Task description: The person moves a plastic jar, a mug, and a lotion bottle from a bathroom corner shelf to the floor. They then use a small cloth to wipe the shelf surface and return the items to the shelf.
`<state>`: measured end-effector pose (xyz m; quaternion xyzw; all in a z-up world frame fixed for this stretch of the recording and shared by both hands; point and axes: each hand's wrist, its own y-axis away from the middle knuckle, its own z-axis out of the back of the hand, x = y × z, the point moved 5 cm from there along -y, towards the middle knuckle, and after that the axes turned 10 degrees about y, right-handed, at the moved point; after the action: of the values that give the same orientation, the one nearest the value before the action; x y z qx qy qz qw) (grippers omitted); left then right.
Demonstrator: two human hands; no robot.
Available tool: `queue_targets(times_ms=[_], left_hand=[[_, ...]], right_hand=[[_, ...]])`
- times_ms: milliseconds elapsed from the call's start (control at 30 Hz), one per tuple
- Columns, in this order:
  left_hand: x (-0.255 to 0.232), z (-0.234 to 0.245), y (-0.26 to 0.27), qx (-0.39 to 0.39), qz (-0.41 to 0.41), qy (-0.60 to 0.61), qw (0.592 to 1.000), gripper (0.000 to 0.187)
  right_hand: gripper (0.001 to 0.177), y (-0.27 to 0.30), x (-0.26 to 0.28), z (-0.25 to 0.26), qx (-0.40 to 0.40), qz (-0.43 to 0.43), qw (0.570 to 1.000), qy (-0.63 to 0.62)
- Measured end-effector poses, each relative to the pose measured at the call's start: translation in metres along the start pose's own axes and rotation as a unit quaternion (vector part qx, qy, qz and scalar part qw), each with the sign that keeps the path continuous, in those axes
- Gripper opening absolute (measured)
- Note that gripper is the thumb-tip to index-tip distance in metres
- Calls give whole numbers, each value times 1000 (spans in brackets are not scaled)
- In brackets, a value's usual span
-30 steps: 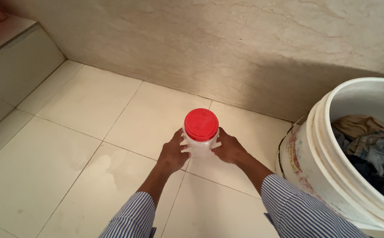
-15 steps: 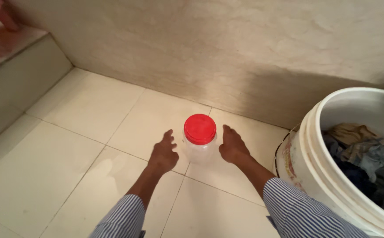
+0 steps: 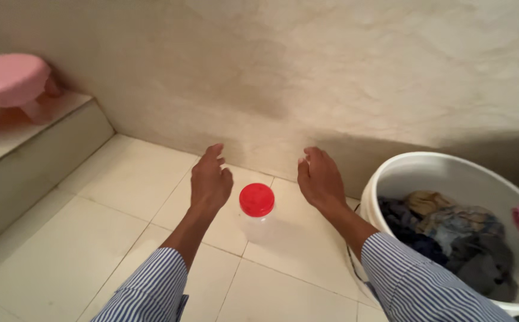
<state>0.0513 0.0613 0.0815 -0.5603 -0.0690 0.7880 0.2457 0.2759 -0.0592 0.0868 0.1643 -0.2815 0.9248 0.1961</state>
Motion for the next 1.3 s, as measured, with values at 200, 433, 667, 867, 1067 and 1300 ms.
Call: queue_targets(times_ms=[200,433,667,867,1067,1300], left_hand=[[-78,-32,-15,41,-58,62,996,53],[-167,-94,-31,83,-91,117,985,52],[-252,-161,-36,147,-119,175,966,54],[-309,-204,-42,185,-145,219,947,54],[-372,-230,-49,193,-225,224,929,49],[-441,-268,-50,223,-275,278,893,50]], right_hand=[[31,-25,7,83,-63,17,998,5],[27,-29,-12,172,-149,-29,988,14],[25,-29,-50,243,-221,-52,972,52],[26,-26,-76,298,-265,-53,959,88],[28,-27,-92,360,-312,-67,933,166],[34,-18,-109,422,-350,-50,900,255]])
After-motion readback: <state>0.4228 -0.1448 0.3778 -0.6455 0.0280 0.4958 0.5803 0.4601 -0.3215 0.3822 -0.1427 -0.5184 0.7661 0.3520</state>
